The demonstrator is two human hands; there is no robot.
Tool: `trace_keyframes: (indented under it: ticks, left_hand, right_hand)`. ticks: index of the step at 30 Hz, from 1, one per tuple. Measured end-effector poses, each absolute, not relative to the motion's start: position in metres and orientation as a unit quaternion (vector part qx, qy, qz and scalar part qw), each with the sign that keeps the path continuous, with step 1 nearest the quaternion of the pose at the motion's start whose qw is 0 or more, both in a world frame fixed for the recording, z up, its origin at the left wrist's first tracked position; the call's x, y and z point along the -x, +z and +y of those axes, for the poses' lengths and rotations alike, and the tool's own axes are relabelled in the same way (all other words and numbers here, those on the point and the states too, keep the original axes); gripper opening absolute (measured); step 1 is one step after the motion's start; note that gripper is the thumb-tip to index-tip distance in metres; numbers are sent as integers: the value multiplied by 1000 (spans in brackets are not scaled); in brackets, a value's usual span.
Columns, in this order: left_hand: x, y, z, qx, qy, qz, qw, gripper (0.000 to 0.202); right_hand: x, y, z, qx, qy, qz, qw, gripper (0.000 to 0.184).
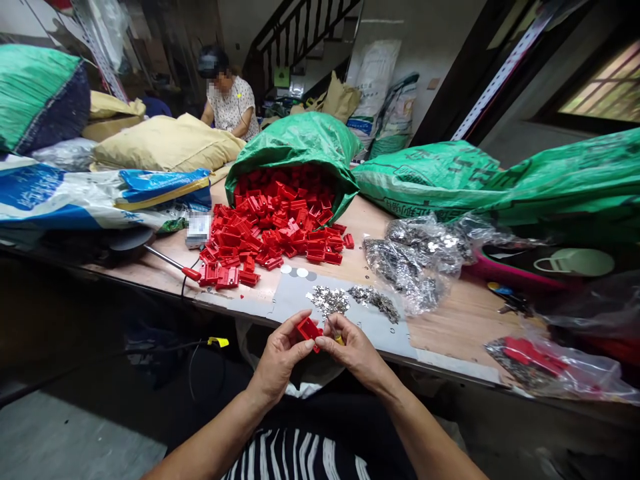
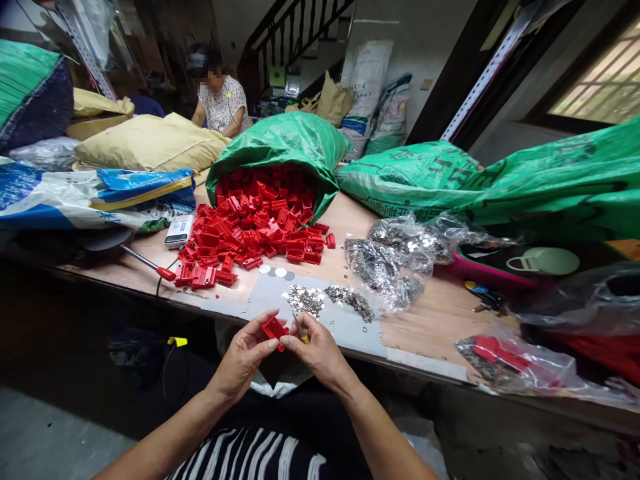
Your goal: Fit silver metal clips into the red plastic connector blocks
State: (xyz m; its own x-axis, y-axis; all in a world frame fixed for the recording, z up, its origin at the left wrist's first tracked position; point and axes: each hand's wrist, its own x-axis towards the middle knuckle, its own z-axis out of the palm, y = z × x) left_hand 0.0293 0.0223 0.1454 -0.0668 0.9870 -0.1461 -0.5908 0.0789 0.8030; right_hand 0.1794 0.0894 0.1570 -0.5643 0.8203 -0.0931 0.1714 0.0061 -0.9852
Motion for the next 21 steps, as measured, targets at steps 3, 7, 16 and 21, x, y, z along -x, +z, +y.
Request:
trace_keyframes:
  ticks: [3,7,16,21]
  left_hand:
    - [-28,140,21,-312,613,385,616,42]
    - [-25,136,26,-364,609,400,581,36]
    - [-2,124,49,-566,500,580,307,37]
    - [2,122,54,-643,449,571,242,42]
  right_hand:
    - [-178,150,90,384,561,-680,275,32]
    - [-180,146,94,397,538,-693,272,27]
    - [-185,149,99,397,309,-825,257,25]
    - [-180,141,100,385,274,-848,239,17]
